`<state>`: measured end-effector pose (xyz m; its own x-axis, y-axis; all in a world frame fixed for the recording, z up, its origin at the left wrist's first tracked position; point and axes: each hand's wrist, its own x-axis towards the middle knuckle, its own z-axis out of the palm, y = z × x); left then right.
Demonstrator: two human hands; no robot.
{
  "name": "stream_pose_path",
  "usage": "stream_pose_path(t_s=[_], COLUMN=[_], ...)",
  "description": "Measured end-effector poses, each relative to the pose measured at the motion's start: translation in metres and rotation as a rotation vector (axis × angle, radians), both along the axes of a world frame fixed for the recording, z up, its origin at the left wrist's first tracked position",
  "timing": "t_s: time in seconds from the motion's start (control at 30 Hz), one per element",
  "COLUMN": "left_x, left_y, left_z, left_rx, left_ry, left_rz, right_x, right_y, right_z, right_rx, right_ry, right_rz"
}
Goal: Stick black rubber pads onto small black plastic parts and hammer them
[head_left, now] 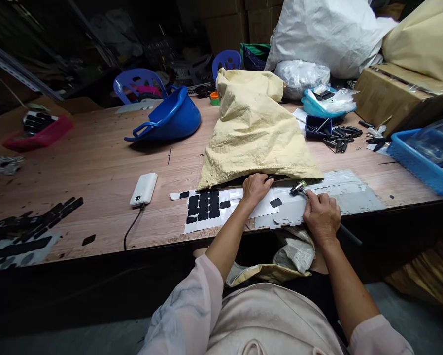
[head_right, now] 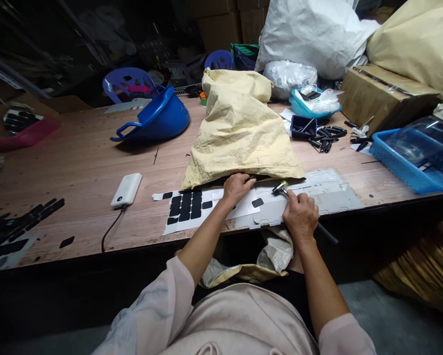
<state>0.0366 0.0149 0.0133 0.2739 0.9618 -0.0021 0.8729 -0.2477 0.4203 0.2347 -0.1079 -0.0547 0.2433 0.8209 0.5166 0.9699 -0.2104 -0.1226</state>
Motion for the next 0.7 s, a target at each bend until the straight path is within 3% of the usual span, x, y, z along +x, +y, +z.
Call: stream_pose_path(t_s=[0.17,0.3,0.47,0.7], left_x=[-0.058,-0.085,-0.074,-0.06], left_y=[-0.036,-0.06,-0.066,-0.057], left_z=[-0.02,-0.041,-0.057,-0.064], left_rx=[0.051,0.128,0.17,0.075], left_ry=[-0.107,-0.194,-0.305,-0.411], left_rz=[-0.269,-0.319,-0.244,-0.166], right_x=[0.0,0.003,0.007,0.014], right_y=[0.0,0.0,0.001,0.001], right_z=[0.0,-0.001,-0.004,-0.002], right_rx=[-0.004,0.013,0.061,0.084], right_ry=[0.002,-0.028,-0.055,0.053], right_rz=[0.004,0.002,0.006,0.058])
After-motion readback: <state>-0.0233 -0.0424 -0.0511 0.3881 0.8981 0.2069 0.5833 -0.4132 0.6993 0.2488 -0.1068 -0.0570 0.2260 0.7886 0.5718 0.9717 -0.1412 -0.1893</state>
